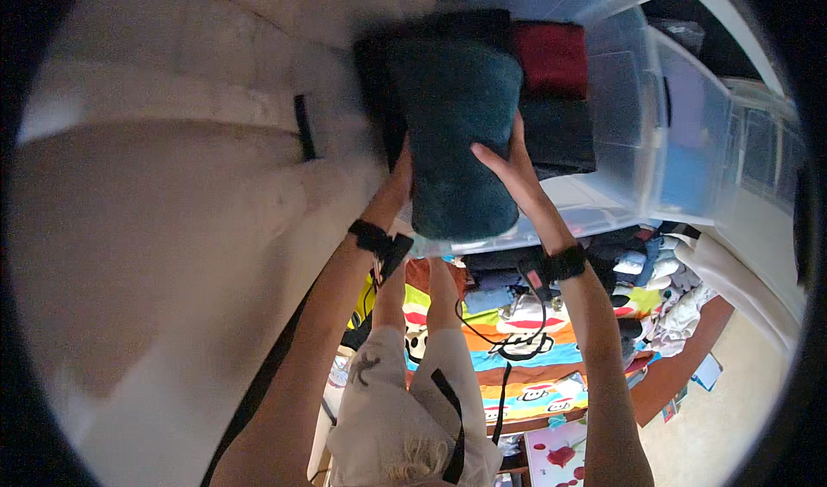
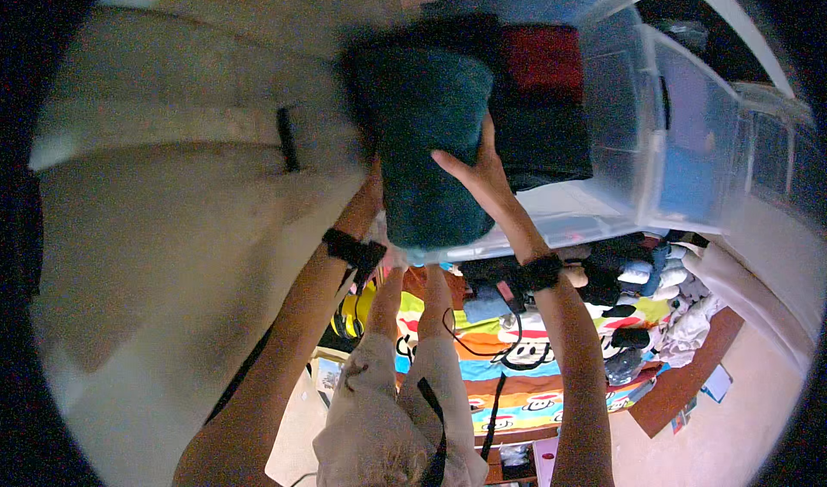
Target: The person organizes folded clothes by picking them up from a bed and placing them into a transparent plastic bin.
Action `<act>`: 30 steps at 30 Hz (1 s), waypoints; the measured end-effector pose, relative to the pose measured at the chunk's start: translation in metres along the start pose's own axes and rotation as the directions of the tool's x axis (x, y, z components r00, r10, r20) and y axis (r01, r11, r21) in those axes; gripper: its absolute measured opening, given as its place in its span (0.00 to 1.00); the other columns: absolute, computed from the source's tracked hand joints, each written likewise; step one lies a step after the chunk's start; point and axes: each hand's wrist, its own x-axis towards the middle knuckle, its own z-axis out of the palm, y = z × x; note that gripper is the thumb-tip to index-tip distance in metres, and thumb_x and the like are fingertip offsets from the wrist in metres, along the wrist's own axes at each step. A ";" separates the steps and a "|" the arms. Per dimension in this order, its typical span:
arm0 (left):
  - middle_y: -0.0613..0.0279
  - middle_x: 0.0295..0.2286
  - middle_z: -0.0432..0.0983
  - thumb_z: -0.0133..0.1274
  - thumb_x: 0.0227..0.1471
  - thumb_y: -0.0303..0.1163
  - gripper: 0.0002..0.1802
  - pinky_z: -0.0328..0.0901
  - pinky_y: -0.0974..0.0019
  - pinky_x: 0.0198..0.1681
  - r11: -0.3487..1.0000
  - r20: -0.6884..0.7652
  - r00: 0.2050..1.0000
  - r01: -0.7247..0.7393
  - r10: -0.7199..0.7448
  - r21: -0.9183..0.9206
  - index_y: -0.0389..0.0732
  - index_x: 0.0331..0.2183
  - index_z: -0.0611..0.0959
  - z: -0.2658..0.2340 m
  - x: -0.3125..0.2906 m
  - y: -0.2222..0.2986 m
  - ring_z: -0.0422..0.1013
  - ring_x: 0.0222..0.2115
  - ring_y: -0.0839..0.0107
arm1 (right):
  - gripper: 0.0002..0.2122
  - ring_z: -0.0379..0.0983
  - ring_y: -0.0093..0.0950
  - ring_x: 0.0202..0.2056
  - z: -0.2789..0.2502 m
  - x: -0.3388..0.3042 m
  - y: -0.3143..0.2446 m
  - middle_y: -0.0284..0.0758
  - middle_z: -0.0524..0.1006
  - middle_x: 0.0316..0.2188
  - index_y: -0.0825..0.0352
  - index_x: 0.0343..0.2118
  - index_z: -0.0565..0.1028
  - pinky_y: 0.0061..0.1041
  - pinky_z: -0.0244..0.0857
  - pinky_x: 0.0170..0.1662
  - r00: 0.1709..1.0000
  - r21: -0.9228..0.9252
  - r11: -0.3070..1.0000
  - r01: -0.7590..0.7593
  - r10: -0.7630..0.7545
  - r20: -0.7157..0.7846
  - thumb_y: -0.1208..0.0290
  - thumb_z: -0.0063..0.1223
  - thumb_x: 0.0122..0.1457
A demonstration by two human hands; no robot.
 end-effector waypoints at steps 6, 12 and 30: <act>0.52 0.53 0.51 0.37 0.50 0.57 0.38 0.49 0.60 0.54 0.993 -0.095 0.991 -0.088 0.096 0.084 0.43 0.55 0.55 -0.060 0.074 -0.005 0.49 0.54 0.59 | 0.50 0.53 0.45 0.54 0.029 0.095 0.073 0.49 0.55 0.53 0.61 0.58 0.41 0.38 0.51 0.55 0.999 -0.096 0.995 -0.024 0.026 0.019 0.52 0.63 0.37; 0.52 0.52 0.55 0.37 0.51 0.55 0.36 0.50 0.60 0.54 0.926 -0.169 0.960 -0.156 0.224 0.345 0.42 0.54 0.57 -0.093 0.057 -0.027 0.51 0.53 0.59 | 0.52 0.54 0.42 0.54 0.058 0.121 0.120 0.46 0.56 0.54 0.61 0.58 0.42 0.37 0.50 0.56 0.992 -0.322 0.944 -0.071 0.102 0.078 0.51 0.65 0.33; 0.49 0.54 0.49 0.45 0.49 0.41 0.30 0.43 0.33 0.50 -0.241 0.146 0.668 0.051 0.729 0.969 0.46 0.53 0.60 -0.005 0.045 0.034 0.43 0.55 0.47 | 0.46 0.56 0.53 0.50 0.123 0.085 0.190 0.55 0.48 0.56 0.67 0.58 0.40 0.44 0.56 0.50 0.976 -0.867 0.454 0.206 -0.162 0.148 0.49 0.54 0.43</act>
